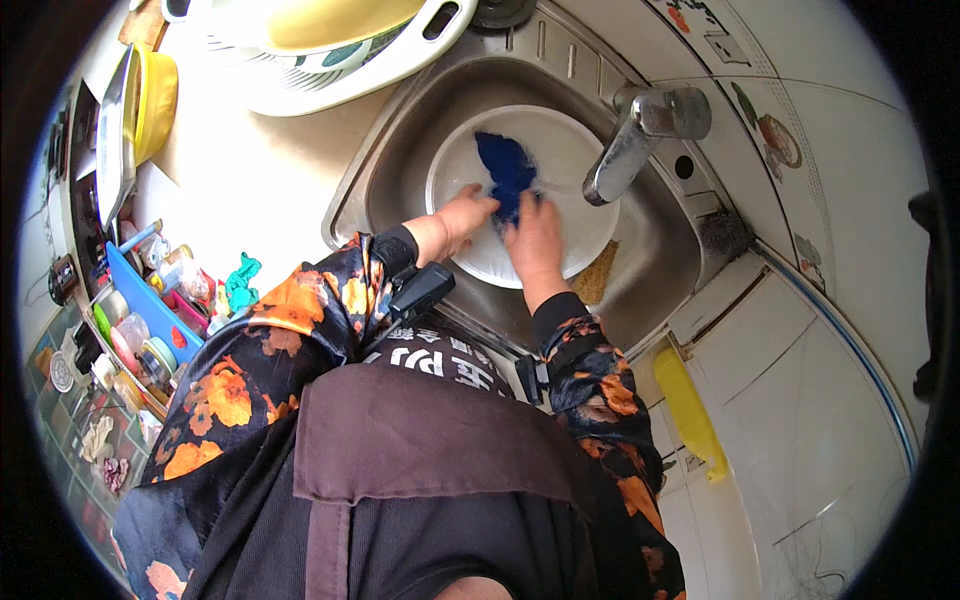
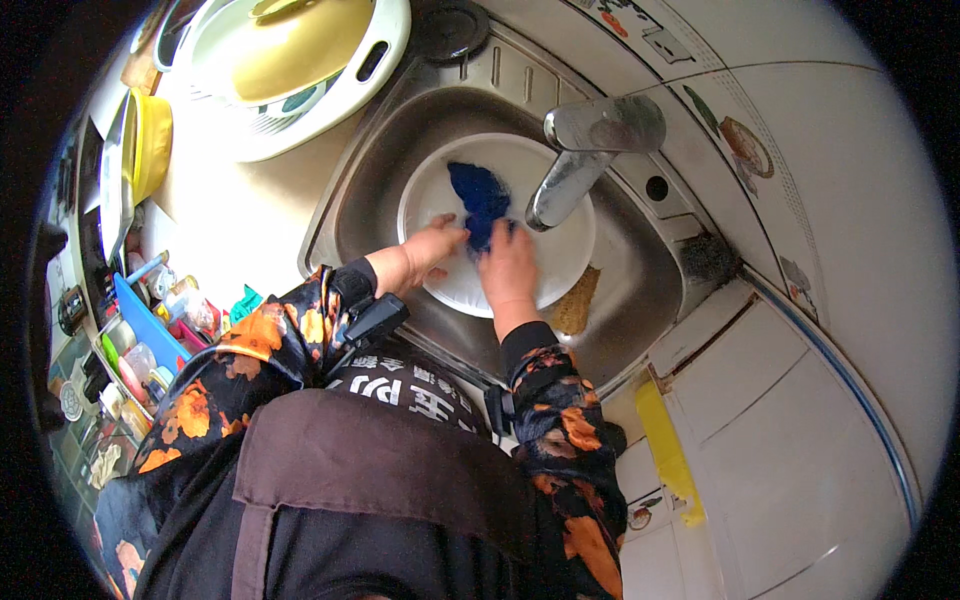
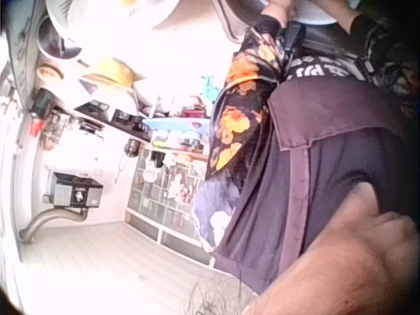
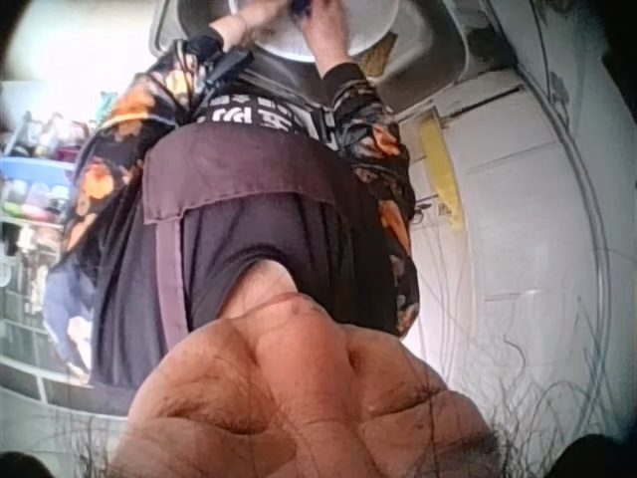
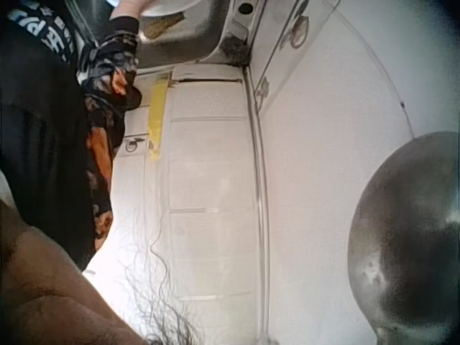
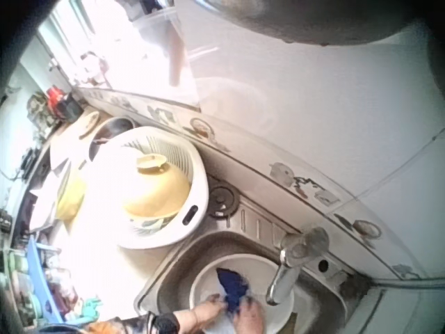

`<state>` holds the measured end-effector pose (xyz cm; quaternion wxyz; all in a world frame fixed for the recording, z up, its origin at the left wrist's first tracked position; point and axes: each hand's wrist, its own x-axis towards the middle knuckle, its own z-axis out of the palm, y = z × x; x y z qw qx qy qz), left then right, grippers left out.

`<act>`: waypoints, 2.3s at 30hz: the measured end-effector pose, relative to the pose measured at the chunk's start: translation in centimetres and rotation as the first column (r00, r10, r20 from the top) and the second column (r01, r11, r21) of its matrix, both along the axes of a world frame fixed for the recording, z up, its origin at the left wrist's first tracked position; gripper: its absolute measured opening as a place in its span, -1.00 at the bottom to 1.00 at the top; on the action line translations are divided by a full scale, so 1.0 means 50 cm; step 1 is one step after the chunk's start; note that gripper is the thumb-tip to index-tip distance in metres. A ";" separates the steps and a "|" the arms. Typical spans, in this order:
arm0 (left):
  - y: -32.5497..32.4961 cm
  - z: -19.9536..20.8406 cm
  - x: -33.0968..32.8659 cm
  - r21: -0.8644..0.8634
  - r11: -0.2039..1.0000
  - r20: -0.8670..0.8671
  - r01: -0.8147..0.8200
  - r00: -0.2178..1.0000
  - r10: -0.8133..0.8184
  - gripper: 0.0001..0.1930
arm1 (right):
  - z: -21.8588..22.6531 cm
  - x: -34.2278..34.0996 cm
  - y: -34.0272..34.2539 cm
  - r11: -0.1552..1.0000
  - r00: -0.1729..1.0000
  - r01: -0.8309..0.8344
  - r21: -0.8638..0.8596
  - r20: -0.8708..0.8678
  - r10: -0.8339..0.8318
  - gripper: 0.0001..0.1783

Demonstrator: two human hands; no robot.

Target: The person washes a white bowl and a metal tray in a kitchen sink using a blue cloth. They rinse the cloth under running water, scrub the bowl, and then wipe the tray before placing it on the counter.

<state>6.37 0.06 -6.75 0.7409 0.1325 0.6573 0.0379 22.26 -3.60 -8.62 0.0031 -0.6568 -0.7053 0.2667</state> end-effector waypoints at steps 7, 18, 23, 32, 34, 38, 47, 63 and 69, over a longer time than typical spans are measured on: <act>-0.006 0.015 0.007 -0.233 0.961 0.278 -0.150 0.937 0.214 -0.13 | -0.040 -0.004 -0.026 0.852 0.798 0.443 -0.278 -0.310 -0.516 -0.63; -0.002 -0.037 0.030 0.266 0.952 0.194 -0.154 0.975 0.104 -0.72 | 0.120 -0.086 0.061 0.902 0.814 0.394 0.177 -0.523 -0.253 -0.69; 0.017 0.085 0.068 0.161 0.919 0.135 -0.360 0.930 0.341 -0.66 | 0.060 0.029 0.120 0.937 0.941 0.323 0.134 -0.154 -0.302 -0.69; -0.001 -0.020 -0.007 0.227 0.941 -0.078 -0.249 0.959 0.273 -0.56 | 0.359 0.083 0.244 0.631 0.939 0.184 0.753 -0.324 0.114 -0.51; 0.005 0.000 -0.008 0.215 0.954 -0.115 -0.210 0.964 0.238 -0.56 | 0.372 0.078 0.258 0.681 0.948 0.024 0.732 -0.233 0.216 -0.47; 0.009 -0.004 -0.009 0.256 0.951 -0.171 -0.171 0.961 0.219 -0.53 | 0.356 0.074 0.237 0.759 0.955 -0.089 0.646 -0.161 0.248 -0.54; 0.064 0.113 0.020 0.159 0.948 0.204 -0.274 0.949 0.240 -0.69 | 0.155 0.064 0.030 0.939 0.921 0.161 0.304 -0.387 -0.033 -0.61; 0.019 -0.005 -0.040 0.075 0.997 0.076 0.000 0.997 -0.005 -0.19 | -0.016 0.056 0.046 0.991 0.997 -0.072 -0.109 -0.014 0.071 -0.54; 0.018 0.001 -0.017 0.113 0.989 -0.044 -0.099 0.994 0.104 -0.17 | 0.001 0.028 0.012 0.972 0.972 -0.237 0.000 0.005 0.237 -0.58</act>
